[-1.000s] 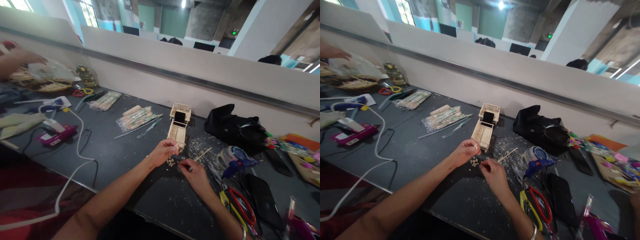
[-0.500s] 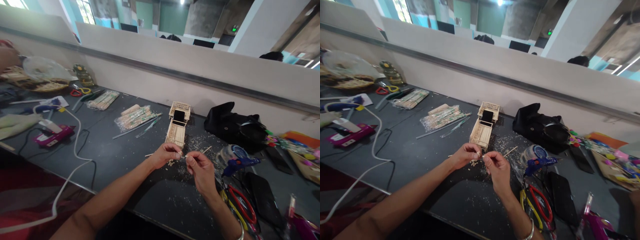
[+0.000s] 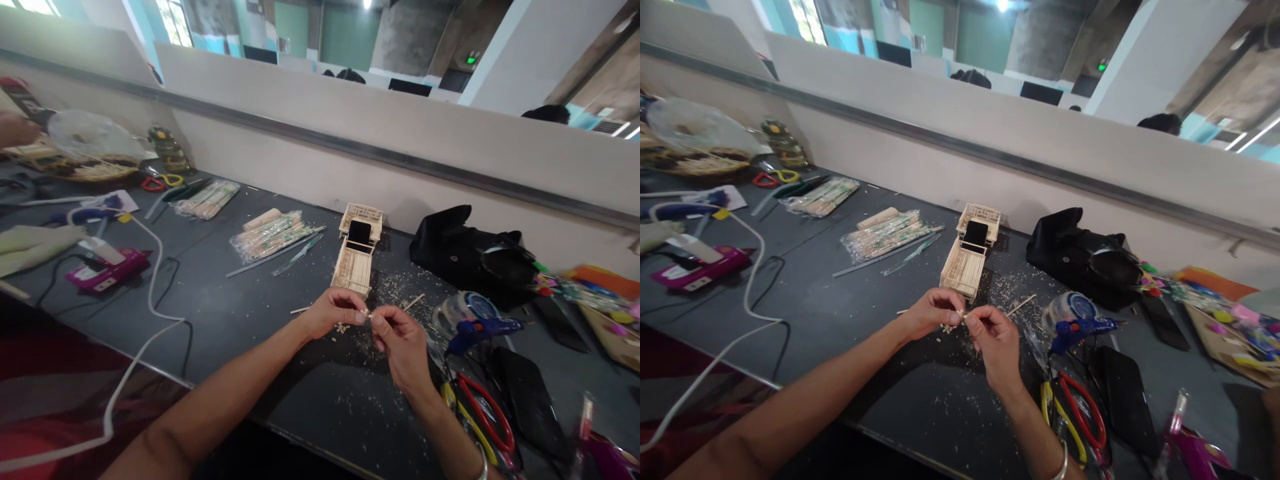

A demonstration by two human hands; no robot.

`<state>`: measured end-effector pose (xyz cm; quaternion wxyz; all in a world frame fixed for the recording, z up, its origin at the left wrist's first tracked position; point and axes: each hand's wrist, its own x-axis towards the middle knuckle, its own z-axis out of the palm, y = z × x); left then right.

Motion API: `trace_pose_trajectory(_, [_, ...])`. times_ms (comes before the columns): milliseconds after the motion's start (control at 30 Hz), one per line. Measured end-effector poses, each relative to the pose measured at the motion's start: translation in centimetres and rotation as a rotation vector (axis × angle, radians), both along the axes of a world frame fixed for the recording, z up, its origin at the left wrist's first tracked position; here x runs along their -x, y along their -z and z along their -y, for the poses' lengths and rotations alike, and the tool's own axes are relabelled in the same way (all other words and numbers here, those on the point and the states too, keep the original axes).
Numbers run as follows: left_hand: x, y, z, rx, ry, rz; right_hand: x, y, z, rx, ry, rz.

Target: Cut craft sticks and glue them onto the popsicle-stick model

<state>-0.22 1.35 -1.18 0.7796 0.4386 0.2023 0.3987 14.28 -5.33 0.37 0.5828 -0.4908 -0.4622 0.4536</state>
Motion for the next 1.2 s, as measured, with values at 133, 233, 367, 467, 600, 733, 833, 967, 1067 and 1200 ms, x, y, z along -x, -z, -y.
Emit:
trace_pose_trajectory(133, [-0.02,-0.17,0.01,-0.018,-0.004,-0.01,0.05,-0.03,0.07,-0.01,-0.01,-0.022])
trace_pose_trajectory(233, [-0.03,-0.23,0.03,-0.036,-0.003,-0.015,0.04,-0.04,0.1,-0.018,-0.016,-0.02])
trace_pose_trajectory(367, [-0.03,-0.27,0.07,-0.056,-0.007,-0.029,-0.05,0.06,0.06,-0.03,-0.017,0.01])
trace_pose_trajectory(467, [-0.05,-0.33,0.07,-0.055,-0.016,-0.044,-0.07,0.09,0.01,-0.033,-0.014,0.021])
trace_pose_trajectory(600, [-0.08,-0.38,0.06,-0.044,-0.014,-0.048,-0.01,0.0,0.01,-0.026,-0.006,0.015])
trace_pose_trajectory(733, [-0.09,-0.33,0.07,-0.04,-0.011,-0.041,0.01,-0.11,0.04,-0.02,-0.001,0.02])
trace_pose_trajectory(833, [-0.07,-0.18,0.04,-0.042,-0.007,-0.036,-0.01,-0.16,0.03,-0.021,-0.008,0.026])
trace_pose_trajectory(967, [-0.01,0.06,-0.04,-0.041,0.002,-0.033,-0.06,-0.2,0.0,-0.02,-0.012,0.051])
trace_pose_trajectory(1067, [0.0,0.13,-0.05,-0.037,0.003,-0.031,-0.08,-0.19,-0.01,-0.027,-0.014,0.06])
trace_pose_trajectory(1200, [-0.02,0.05,0.0,-0.04,-0.002,-0.038,-0.07,-0.16,-0.05,-0.023,-0.014,0.064])
